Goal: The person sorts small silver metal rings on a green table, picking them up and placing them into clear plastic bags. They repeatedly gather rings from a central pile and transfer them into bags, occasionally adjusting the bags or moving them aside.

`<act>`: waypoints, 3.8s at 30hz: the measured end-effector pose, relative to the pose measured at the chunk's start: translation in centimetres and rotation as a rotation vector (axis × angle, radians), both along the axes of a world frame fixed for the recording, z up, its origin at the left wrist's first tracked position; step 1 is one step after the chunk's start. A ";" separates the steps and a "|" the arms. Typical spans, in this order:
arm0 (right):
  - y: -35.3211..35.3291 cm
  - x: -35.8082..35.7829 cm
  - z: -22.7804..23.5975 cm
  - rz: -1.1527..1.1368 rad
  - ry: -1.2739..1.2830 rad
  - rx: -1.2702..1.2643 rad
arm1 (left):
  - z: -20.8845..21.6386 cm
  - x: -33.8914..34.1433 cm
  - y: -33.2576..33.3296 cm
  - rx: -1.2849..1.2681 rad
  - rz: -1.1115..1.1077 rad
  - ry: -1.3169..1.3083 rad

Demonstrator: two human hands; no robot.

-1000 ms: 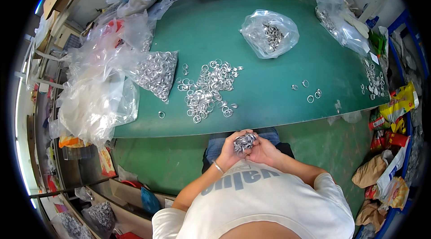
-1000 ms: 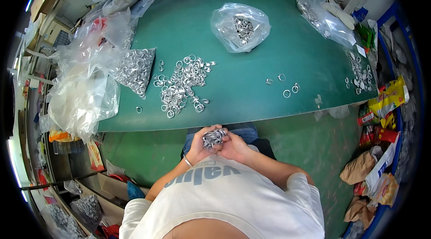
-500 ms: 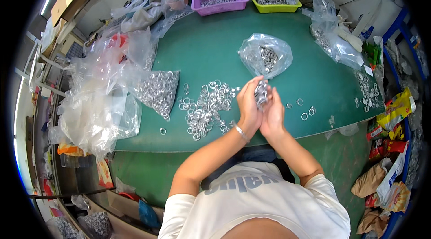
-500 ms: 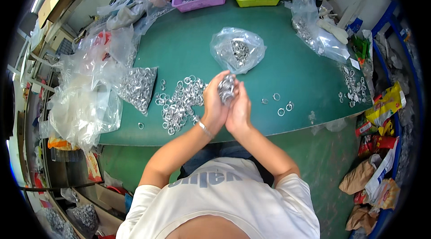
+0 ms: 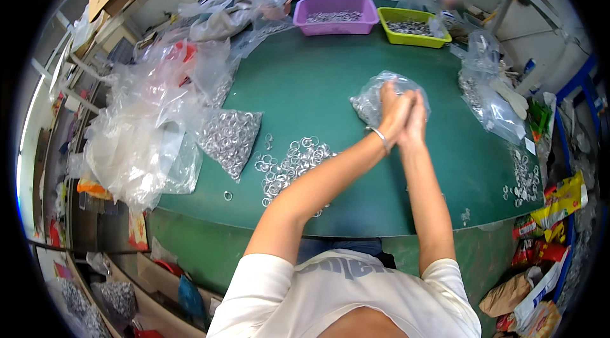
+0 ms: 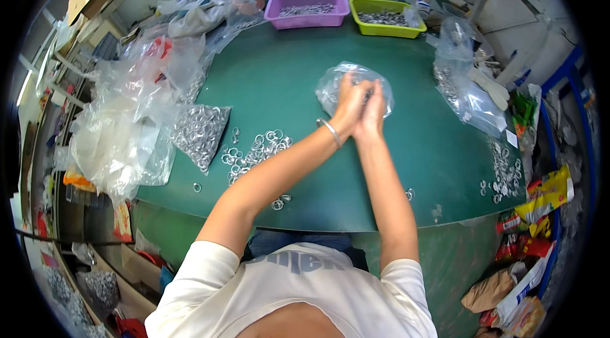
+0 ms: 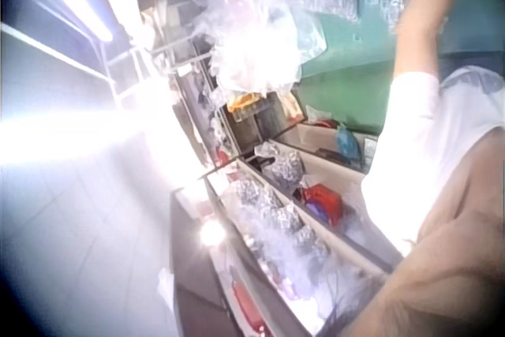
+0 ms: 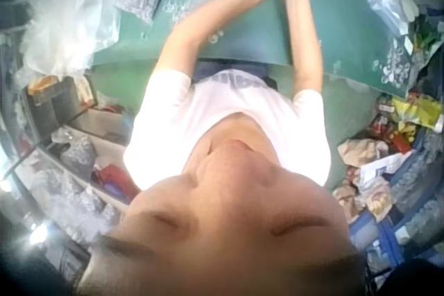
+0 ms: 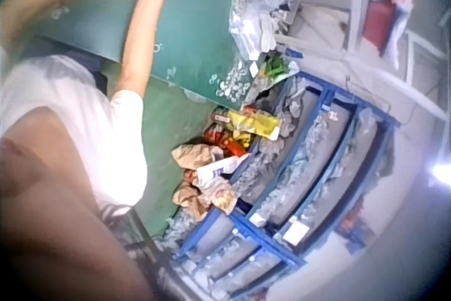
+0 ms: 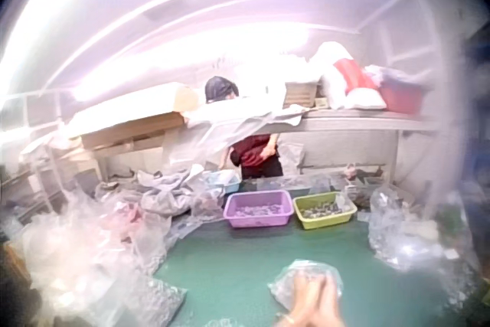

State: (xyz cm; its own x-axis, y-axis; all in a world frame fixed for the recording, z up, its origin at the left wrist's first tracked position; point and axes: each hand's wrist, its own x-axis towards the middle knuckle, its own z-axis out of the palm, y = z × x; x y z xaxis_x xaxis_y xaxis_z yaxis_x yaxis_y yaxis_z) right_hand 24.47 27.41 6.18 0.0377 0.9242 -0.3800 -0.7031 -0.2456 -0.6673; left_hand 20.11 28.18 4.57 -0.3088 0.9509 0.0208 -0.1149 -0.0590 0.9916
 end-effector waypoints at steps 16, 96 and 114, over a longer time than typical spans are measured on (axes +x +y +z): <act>-11.2 -0.5 -3.1 -0.145 -0.657 0.756 | -1.6 -12.0 -18.1 0.158 -0.089 0.377; -26.1 2.2 -9.6 0.897 -1.464 1.078 | -18.2 -9.3 -30.7 -0.390 -0.581 -1.970; -26.4 1.5 -9.8 0.888 -1.173 1.127 | -15.5 -9.2 -30.2 -0.689 -0.460 -1.578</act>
